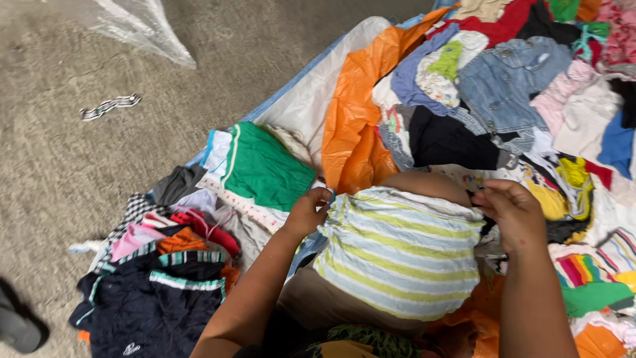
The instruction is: The person sorts through a large pile of clothes on the floor, picking up and smoothing out individual items including shirts and shorts one by one.
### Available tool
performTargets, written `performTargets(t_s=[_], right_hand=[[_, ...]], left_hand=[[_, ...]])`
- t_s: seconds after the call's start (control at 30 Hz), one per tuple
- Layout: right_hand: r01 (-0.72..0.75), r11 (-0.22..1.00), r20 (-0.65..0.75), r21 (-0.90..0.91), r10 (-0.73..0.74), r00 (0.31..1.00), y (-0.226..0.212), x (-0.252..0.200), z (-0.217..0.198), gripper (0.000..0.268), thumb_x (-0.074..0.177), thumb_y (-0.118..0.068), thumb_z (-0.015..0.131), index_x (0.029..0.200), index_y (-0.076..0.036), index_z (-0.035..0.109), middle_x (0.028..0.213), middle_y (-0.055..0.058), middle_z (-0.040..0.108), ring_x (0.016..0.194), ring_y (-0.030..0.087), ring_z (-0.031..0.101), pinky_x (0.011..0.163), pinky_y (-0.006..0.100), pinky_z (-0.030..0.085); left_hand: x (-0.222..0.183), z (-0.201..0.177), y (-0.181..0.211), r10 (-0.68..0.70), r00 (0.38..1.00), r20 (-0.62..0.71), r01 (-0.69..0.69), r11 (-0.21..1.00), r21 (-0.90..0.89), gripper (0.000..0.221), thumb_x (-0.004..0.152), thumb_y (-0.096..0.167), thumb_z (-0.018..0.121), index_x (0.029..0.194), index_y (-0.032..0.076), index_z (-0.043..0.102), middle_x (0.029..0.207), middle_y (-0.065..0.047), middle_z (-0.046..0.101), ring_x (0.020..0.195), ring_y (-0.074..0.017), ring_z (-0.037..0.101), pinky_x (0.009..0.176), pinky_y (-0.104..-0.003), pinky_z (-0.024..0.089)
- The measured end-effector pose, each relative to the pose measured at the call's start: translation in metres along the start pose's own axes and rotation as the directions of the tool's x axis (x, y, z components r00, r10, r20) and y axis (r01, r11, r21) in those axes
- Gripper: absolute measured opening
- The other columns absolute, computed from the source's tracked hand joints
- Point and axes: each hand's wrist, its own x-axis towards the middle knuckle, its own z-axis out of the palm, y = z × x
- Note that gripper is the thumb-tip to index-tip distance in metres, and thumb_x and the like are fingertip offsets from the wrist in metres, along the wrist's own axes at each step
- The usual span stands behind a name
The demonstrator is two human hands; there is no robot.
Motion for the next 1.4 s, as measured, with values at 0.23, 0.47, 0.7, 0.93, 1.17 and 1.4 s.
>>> performTargets(t_s=[0.23, 0.47, 0.7, 0.93, 1.17, 1.4], right_hand=[[0.074, 0.980, -0.076, -0.185, -0.089, 0.993, -0.009, 0.055, 0.038, 0.025, 0.093, -0.007, 0.067, 0.118, -0.008, 0.071, 0.101, 0.015, 0.073, 0.090, 0.026, 0.073, 0.075, 0.038, 0.061], [0.217, 0.789, -0.092, -0.575, -0.326, 0.941, -0.027, 0.116, 0.053, 0.050, 0.096, -0.020, 0.062, 0.145, -0.012, 0.057, 0.135, 0.019, 0.051, 0.103, 0.035, 0.062, 0.095, 0.049, 0.049], [0.355, 0.484, 0.012, -0.800, -0.579, 0.815, -0.013, 0.146, 0.066, 0.014, 0.098, -0.026, 0.072, 0.103, -0.014, 0.079, 0.118, 0.013, 0.054, 0.107, 0.041, 0.061, 0.074, 0.057, 0.055], [0.249, 0.854, -0.294, 0.457, -0.119, 0.948, 0.002, 0.103, 0.017, 0.015, 0.106, -0.021, 0.062, 0.092, -0.025, 0.057, 0.092, -0.007, 0.054, 0.074, 0.012, 0.050, 0.086, 0.035, 0.048], [0.511, 0.529, -0.544, 0.678, -0.108, 0.832, 0.016, 0.023, -0.091, 0.020, 0.106, -0.020, 0.065, 0.089, -0.023, 0.055, 0.079, 0.000, 0.045, 0.077, 0.014, 0.045, 0.078, 0.038, 0.048], [0.538, 0.687, -0.615, 0.488, -0.167, 0.770, -0.069, -0.071, -0.071, 0.021, 0.108, -0.023, 0.062, 0.089, -0.019, 0.054, 0.069, -0.006, 0.040, 0.058, 0.006, 0.031, 0.055, 0.025, 0.027]], left_hand=[[0.010, -0.005, 0.141, 0.288, 0.917, -0.275, -0.362, 0.891, -0.275, 0.018, 0.091, 0.013, 0.077, 0.109, 0.010, 0.075, 0.091, -0.009, 0.075, 0.093, -0.0259, 0.075, 0.085, -0.038, 0.060], [-0.040, 0.038, 0.241, 0.773, 0.633, 0.040, -0.724, 0.572, 0.387, 0.048, 0.094, 0.041, 0.064, 0.128, 0.007, 0.066, 0.123, -0.023, 0.058, 0.134, -0.0477, 0.047, 0.111, -0.063, 0.032], [-0.024, 0.023, 0.253, 0.768, 0.639, 0.039, -0.750, 0.612, 0.251, 0.038, 0.096, 0.039, 0.061, 0.121, 0.010, 0.066, 0.131, -0.010, 0.061, 0.127, -0.0369, 0.055, 0.109, -0.051, 0.039], [-0.022, 0.020, 0.246, 0.750, 0.661, 0.028, -0.726, 0.630, 0.277, 0.040, 0.094, 0.040, 0.066, 0.120, 0.011, 0.069, 0.131, -0.012, 0.061, 0.123, -0.0374, 0.057, 0.106, -0.050, 0.040], [-0.022, 0.022, 0.231, 0.703, 0.706, 0.086, -0.679, 0.638, 0.362, 0.046, 0.094, 0.046, 0.063, 0.132, 0.021, 0.065, 0.130, -0.006, 0.060, 0.122, -0.0298, 0.056, 0.099, -0.044, 0.039], [-0.017, 0.051, 0.313, 0.525, 0.766, 0.371, -0.642, 0.654, 0.399, 0.071, 0.095, 0.054, 0.057, 0.146, 0.004, 0.050, 0.134, -0.019, 0.055, 0.125, -0.0409, 0.053, 0.110, -0.064, 0.026]])
